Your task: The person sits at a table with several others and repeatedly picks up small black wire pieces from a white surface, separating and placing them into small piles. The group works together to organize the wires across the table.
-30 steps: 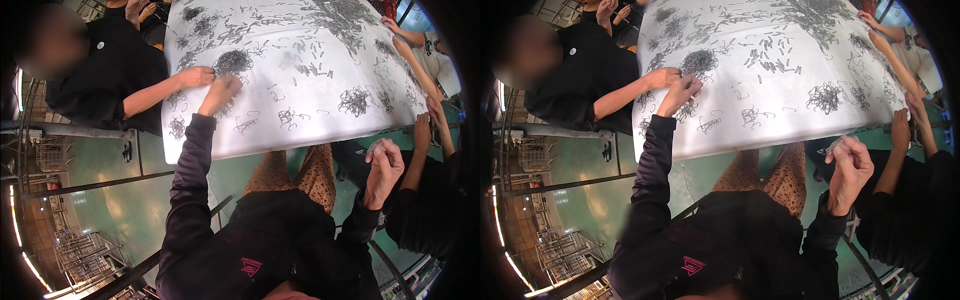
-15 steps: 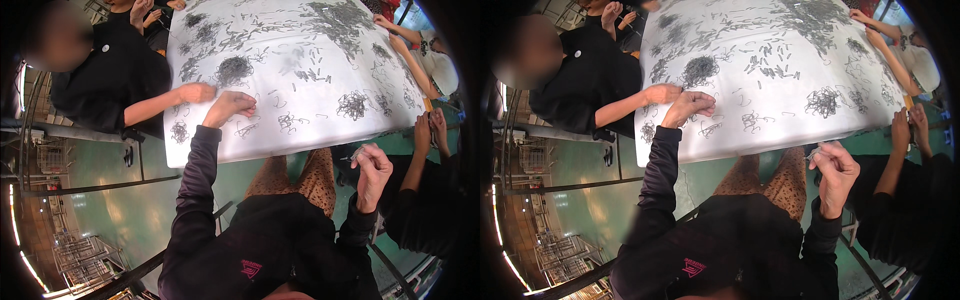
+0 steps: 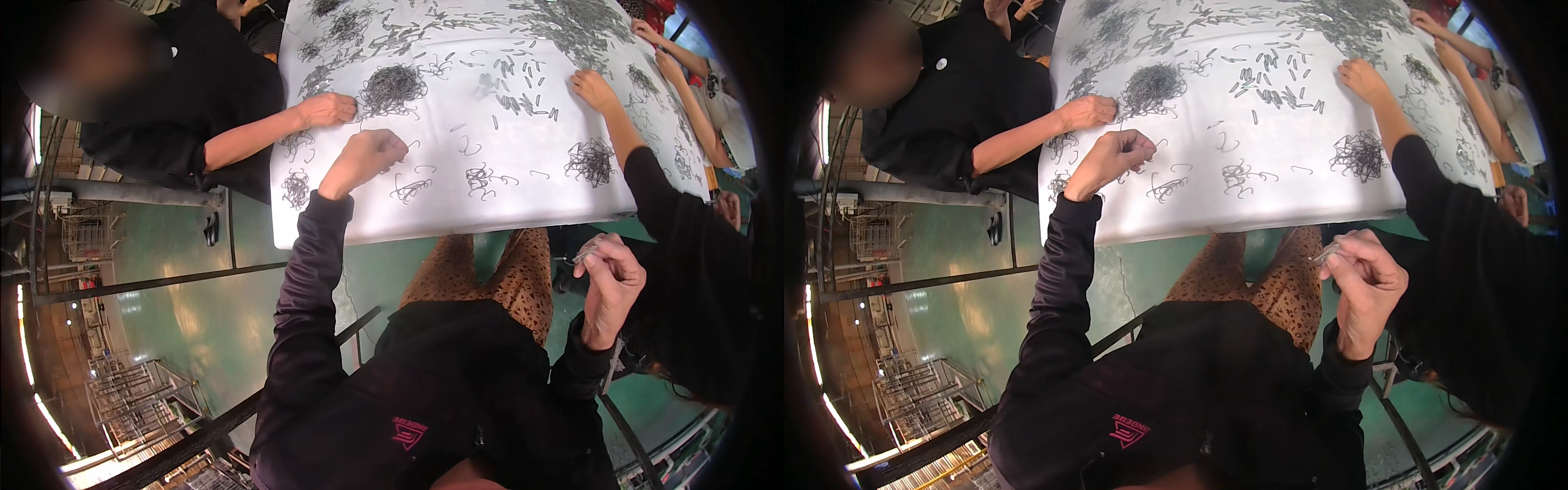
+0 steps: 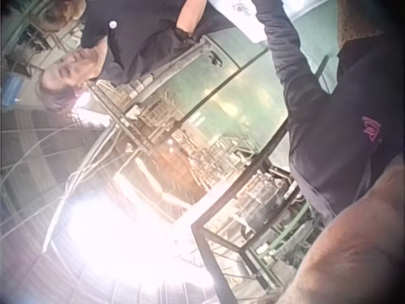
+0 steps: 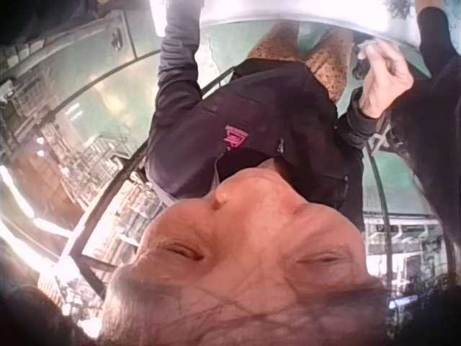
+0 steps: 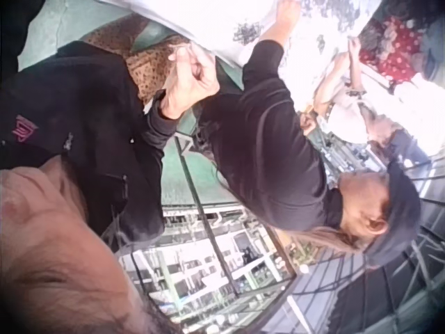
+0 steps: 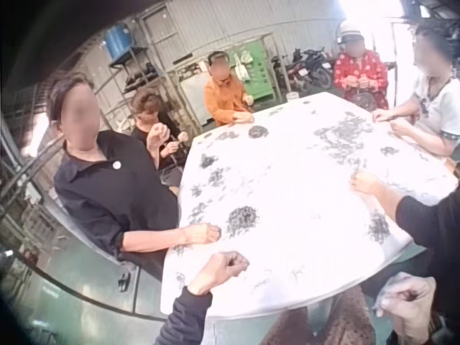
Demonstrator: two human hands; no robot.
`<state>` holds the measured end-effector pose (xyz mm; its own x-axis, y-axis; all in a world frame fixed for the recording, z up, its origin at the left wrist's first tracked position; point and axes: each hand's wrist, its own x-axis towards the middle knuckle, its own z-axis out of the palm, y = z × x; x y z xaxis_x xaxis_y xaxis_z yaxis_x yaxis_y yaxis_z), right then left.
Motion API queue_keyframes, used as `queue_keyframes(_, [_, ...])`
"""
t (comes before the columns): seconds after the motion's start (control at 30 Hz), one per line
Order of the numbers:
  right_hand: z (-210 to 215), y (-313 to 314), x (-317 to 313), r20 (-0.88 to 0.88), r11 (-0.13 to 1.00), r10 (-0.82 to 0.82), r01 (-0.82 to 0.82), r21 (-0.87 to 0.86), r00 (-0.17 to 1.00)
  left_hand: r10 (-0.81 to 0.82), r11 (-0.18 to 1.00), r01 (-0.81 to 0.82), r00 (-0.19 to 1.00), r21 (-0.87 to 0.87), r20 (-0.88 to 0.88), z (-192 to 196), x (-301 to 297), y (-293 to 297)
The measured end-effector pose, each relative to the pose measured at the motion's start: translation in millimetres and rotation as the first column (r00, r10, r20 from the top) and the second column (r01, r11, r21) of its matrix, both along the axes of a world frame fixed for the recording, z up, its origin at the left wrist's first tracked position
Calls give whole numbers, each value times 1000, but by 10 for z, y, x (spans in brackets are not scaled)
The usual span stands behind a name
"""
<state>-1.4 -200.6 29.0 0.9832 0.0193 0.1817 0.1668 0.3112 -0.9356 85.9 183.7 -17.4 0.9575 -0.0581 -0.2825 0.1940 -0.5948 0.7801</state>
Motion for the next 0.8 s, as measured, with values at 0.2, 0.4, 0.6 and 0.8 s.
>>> queue_keyframes(0.2, [-20, 71, -72, -44, 999, 32, -31, 26, 999, -9, 996, 9, 1000, 89, -4, -339, 369, -194])
queue_keyframes(0.4, [-18, 147, -127, -105, 996, 50, -57, -65, 993, 36, 988, -44, 998, -145, -54, -649, 766, -474])
queue_keyframes(0.6, [45, 104, -149, -97, 996, 61, -67, -52, 993, 156, 920, -287, 892, 267, 424, -672, 966, -496])
queue_keyframes(0.8, [-1, 43, -218, -65, 990, 37, -46, -131, 997, -115, 910, -79, 895, 407, 431, -652, 638, -840])
